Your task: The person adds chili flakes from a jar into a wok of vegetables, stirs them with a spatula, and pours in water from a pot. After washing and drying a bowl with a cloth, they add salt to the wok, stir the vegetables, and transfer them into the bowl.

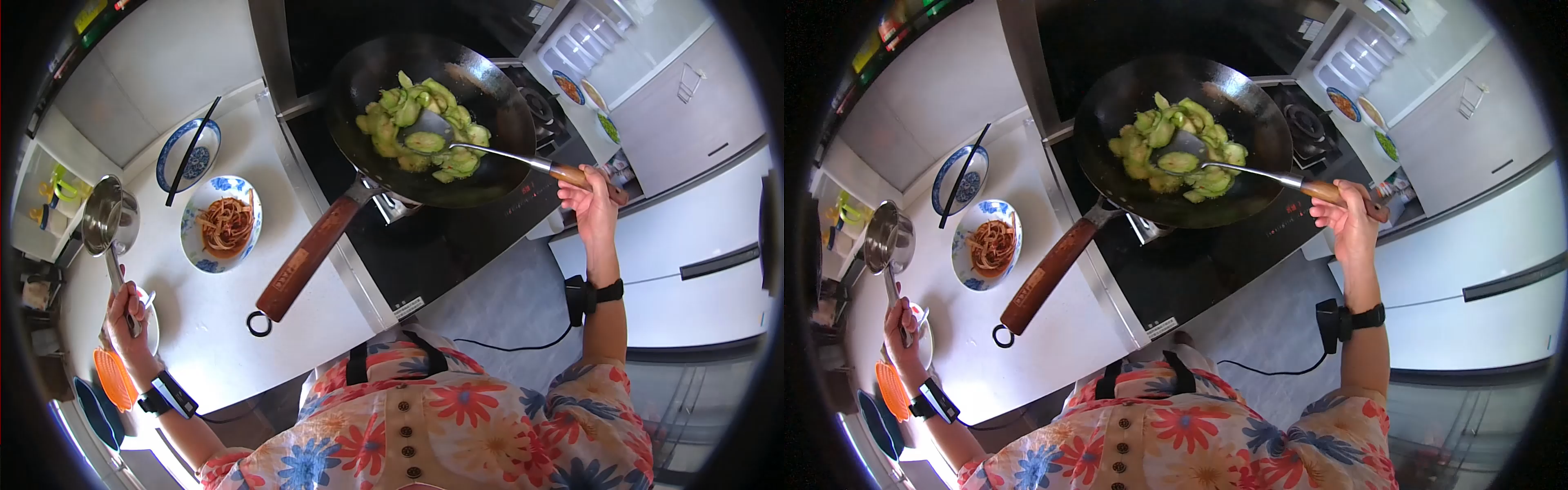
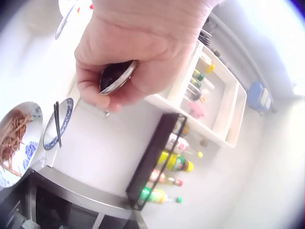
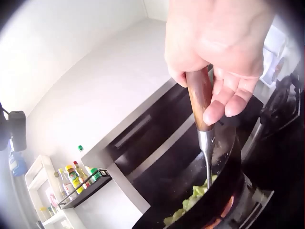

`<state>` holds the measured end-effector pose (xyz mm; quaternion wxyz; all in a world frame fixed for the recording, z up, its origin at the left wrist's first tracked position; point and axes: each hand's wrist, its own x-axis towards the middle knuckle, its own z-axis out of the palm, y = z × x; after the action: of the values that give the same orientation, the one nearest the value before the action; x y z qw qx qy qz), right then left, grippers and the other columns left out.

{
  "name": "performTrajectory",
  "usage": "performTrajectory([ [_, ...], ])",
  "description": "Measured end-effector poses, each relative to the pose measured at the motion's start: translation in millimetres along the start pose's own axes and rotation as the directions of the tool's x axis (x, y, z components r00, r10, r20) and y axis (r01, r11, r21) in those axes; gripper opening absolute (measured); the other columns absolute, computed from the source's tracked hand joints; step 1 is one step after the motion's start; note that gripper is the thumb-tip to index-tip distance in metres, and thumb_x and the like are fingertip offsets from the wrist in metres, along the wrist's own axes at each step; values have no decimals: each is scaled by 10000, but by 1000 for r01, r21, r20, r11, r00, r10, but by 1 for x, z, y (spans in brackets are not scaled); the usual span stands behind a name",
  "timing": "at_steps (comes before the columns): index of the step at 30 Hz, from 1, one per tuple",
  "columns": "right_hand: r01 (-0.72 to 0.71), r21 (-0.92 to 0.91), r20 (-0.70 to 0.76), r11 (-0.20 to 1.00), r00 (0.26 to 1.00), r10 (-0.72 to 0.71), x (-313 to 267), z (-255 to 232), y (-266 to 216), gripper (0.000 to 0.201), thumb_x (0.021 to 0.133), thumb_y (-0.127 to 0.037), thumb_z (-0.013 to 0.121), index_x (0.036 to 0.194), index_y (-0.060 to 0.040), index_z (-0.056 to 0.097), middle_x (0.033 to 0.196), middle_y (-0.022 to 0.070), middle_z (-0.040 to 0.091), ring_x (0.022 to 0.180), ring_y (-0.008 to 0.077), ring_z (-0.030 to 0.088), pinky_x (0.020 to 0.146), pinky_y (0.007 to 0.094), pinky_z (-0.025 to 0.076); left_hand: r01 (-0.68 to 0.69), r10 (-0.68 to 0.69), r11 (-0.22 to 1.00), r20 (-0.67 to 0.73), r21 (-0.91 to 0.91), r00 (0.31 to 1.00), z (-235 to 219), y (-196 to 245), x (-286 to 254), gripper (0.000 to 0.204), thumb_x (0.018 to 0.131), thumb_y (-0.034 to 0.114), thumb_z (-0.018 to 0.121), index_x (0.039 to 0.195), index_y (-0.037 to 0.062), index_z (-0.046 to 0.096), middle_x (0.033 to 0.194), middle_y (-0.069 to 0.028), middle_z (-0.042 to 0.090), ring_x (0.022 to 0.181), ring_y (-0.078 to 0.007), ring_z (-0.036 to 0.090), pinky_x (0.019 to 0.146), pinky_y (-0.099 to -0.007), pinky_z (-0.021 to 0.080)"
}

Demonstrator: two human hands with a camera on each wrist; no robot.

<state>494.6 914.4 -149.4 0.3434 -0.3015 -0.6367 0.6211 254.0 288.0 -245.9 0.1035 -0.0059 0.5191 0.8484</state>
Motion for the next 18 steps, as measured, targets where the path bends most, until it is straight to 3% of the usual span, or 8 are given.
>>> performTrajectory([
  [2, 47, -17, 34, 999, 998, -47, 16, -16, -9, 267, 809, -214, 544, 946, 13, 512, 735, 180, 621, 533, 194, 609, 467, 251, 472, -46, 53, 994, -68, 103, 996, 15, 9, -20, 331, 874, 53, 443, 1190, -43, 426, 655, -32, 510, 466, -45, 369, 397, -164, 319],
  [5, 157, -45, 72, 987, 985, -154, 39, -42, -19, 259, 811, -204, 552, 928, 25, 524, 731, 176, 619, 536, 192, 613, 474, 242, 478, -73, 96, 989, -185, 131, 978, 79, 23, -66, 356, 876, 46, 434, 1216, -53, 398, 673, -40, 498, 459, -44, 359, 384, -172, 309],
  [8, 282, -64, 172, 957, 948, -268, 53, -44, -8, 236, 833, -180, 539, 940, 29, 529, 748, 155, 616, 553, 185, 618, 486, 232, 478, -117, 127, 985, -74, 126, 989, 109, 26, -97, 364, 876, 32, 418, 1222, -74, 380, 747, -73, 504, 454, -44, 356, 372, -176, 310],
  [10, 263, -11, 285, 965, 925, -249, 66, -54, -10, 221, 832, -179, 548, 929, 20, 538, 759, 136, 617, 563, 178, 617, 498, 223, 474, -95, 94, 988, 13, 122, 995, 137, 28, -120, 371, 871, 20, 409, 1226, -81, 369, 775, -92, 507, 459, -45, 362, 367, -174, 311],
  [11, 243, 18, 311, 970, 920, -237, 73, -60, -14, 216, 830, -177, 553, 922, 18, 542, 756, 128, 616, 561, 172, 615, 501, 222, 472, -106, 107, 985, 0, 139, 994, 156, 27, -129, 371, 871, 20, 409, 1226, -81, 369, 775, -92, 507, 459, -45, 362, 367, -174, 311],
  [15, 412, -27, 313, 911, 869, -384, 92, -75, -20, 185, 828, -152, 563, 915, 11, 554, 738, 102, 613, 543, 146, 604, 503, 215, 469, -113, 113, 980, 9, 164, 994, 223, 11, -153, 419, 821, 26, 452, 1220, -74, 375, 739, -83, 530, 402, -46, 391, 334, -157, 326],
  [18, 424, 67, 383, 903, 825, -415, 99, -74, -15, 168, 828, -135, 570, 908, 12, 561, 744, 92, 612, 547, 147, 608, 498, 209, 471, -77, 75, 966, 19, 249, 997, 275, 1, -158, 433, 789, 22, 462, 1205, -72, 387, 708, -69, 517, 403, -50, 404, 341, -164, 334],
])
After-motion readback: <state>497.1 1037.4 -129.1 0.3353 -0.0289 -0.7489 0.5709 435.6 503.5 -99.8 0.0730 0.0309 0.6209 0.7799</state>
